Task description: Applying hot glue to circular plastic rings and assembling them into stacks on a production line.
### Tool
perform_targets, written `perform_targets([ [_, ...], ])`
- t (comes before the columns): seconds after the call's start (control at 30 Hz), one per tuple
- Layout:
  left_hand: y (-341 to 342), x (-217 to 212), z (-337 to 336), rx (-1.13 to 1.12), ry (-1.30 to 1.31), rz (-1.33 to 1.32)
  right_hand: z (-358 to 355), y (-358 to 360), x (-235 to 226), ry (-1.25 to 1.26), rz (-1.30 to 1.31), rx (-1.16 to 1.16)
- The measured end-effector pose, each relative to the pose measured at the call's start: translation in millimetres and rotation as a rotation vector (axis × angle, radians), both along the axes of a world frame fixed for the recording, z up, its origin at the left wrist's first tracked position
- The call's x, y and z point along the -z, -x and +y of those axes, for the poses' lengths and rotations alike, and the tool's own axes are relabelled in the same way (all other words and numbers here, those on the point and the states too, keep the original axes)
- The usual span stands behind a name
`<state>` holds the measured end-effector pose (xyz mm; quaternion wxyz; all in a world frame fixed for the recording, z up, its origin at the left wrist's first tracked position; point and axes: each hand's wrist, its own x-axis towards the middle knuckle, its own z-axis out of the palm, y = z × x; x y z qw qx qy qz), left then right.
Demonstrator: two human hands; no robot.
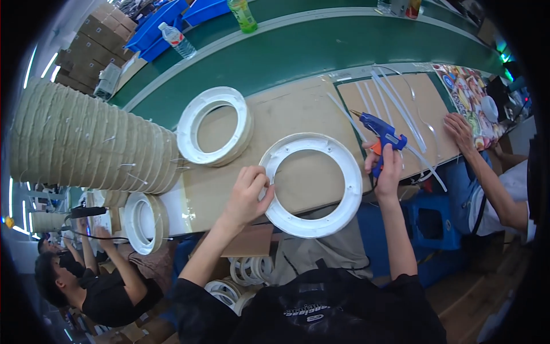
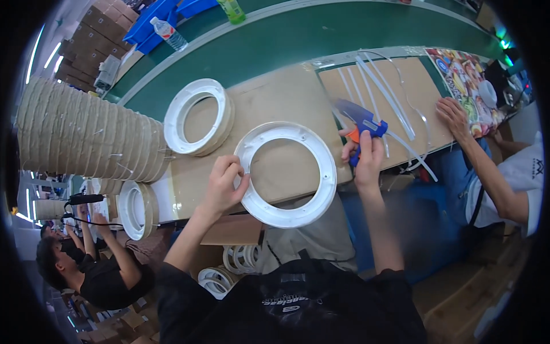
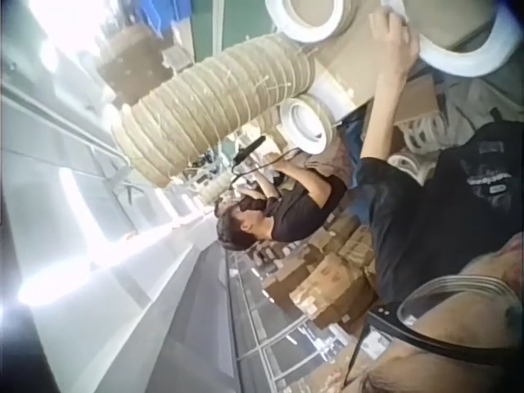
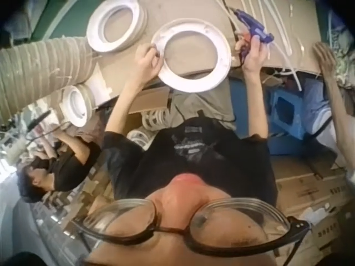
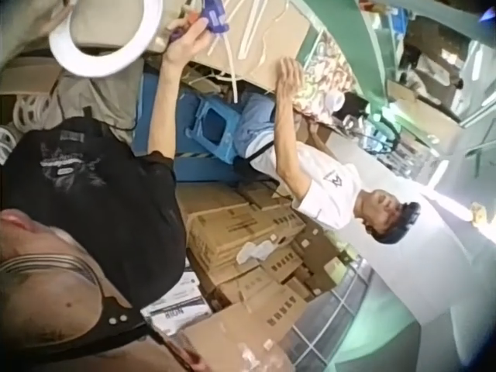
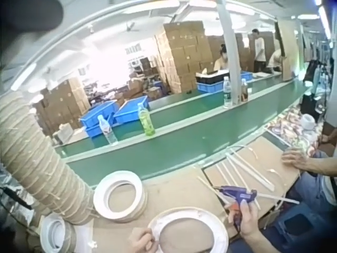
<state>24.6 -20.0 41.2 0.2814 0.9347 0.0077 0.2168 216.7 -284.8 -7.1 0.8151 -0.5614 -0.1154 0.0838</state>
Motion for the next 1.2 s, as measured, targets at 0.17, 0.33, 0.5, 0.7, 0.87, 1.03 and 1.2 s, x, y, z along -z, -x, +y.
perform_targets([
  [0.17, -24.0, 0.6, 12.0, -0.042, 0.066, 0.026, -3.0, 0.0, 1.6, 0.009, -0.022, -0.016],
  [0.33, 7.7, 10.6, 3.9, -0.135, 0.380, 0.141, -3.8, -0.2, -0.4, 0.049, -0.033, -0.025],
  [0.5, 38.9, 19.1, -25.3, -0.099, 0.465, 0.208, -0.5, -1.0, -2.3, 0.093, -0.057, -0.085],
  [0.7, 43.6, 22.0, -31.4, -0.076, 0.302, 0.294, -0.1, 0.6, -0.2, 0.136, -0.073, -0.038],
  [0.87, 29.0, 30.3, -15.2, -0.019, 0.347, 0.252, -1.3, 0.1, 1.0, 0.152, -0.101, -0.055],
  [1.03, 11.3, 25.1, -3.9, 0.007, 0.408, 0.182, 1.7, 1.8, -2.0, 0.145, -0.108, -0.033],
  [1.2, 5.9, 11.6, -1.4, -0.133, 0.320, 0.143, -0.2, -2.0, 3.1, 0.143, -0.109, -0.048],
])
